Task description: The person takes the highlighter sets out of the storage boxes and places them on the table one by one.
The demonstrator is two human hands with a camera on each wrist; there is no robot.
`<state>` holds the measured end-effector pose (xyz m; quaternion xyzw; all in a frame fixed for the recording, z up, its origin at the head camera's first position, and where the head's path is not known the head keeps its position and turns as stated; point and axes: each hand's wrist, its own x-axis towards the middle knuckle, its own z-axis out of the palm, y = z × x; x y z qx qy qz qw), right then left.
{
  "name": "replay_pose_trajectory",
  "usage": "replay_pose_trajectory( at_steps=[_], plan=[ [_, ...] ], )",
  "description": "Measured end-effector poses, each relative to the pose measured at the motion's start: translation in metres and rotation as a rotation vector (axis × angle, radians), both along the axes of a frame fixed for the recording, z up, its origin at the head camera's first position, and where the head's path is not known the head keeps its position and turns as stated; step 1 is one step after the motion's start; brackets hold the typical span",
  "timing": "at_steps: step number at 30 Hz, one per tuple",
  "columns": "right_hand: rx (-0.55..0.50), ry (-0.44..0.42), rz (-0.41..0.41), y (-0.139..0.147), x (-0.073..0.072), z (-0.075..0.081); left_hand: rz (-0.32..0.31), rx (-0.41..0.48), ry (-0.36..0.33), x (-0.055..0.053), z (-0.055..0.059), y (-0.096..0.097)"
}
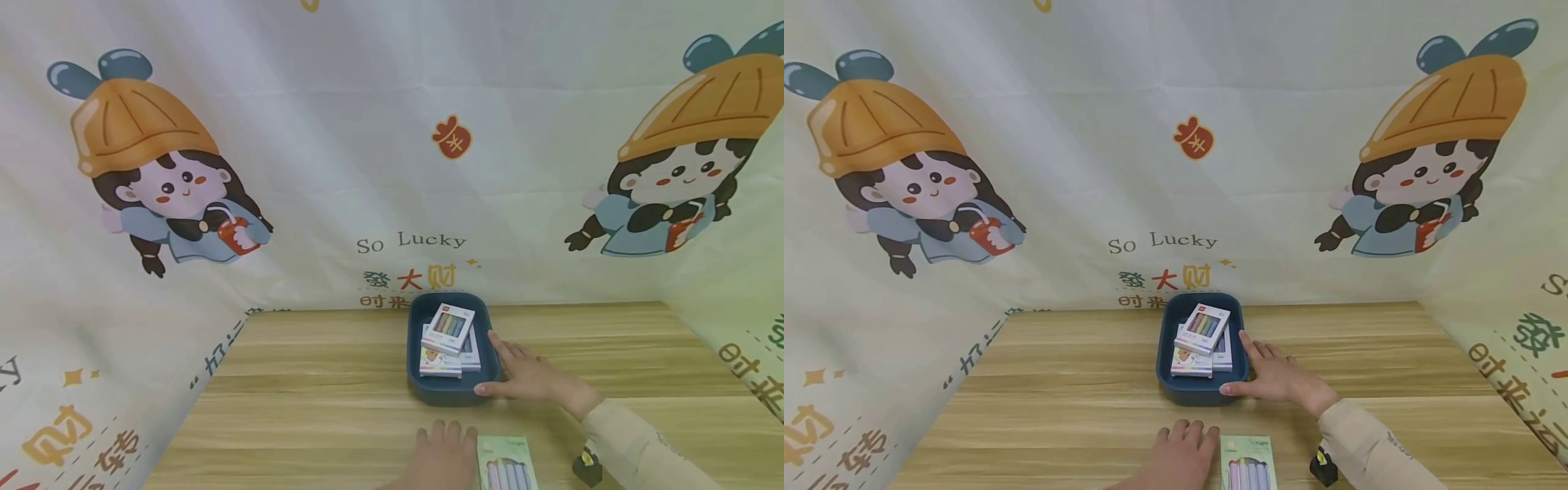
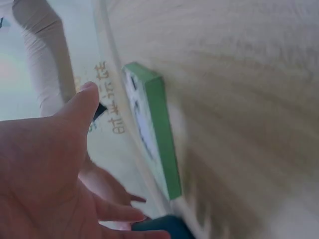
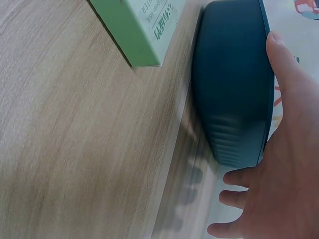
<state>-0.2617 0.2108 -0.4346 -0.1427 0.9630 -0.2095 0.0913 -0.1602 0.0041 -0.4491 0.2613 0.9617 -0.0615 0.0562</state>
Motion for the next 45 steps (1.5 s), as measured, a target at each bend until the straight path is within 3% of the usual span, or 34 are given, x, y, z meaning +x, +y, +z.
replay_pose_trajectory(
  at_steps=[10, 16, 23, 30, 41, 45],
  plan=[
    [0.003, 0.002, 0.010, 0.001, 0.000, 0.000, -0.027, 0.005, 0.030, -0.003, 0.021, -0.018],
    [0.003, -0.003, 0.007, 0.000, 0.001, 0.002, -0.019, 0.023, -0.004, -0.004, 0.026, -0.024],
    [0.004, -0.009, 0.006, -0.001, 0.001, 0.001, -0.017, 0.103, -0.041, -0.008, 0.035, -0.032],
    [0.005, -0.003, 0.007, 0.000, 0.001, 0.001, -0.026, 0.061, -0.023, -0.011, 0.051, -0.035],
    [0.008, 0.001, 0.011, 0.000, 0.001, 0.003, -0.011, 0.065, -0.015, -0.016, 0.058, -0.040],
    [0.005, -0.007, 0.007, -0.001, 0.002, 0.002, -0.020, 0.066, 0.020, -0.020, 0.060, -0.043]
  ],
)
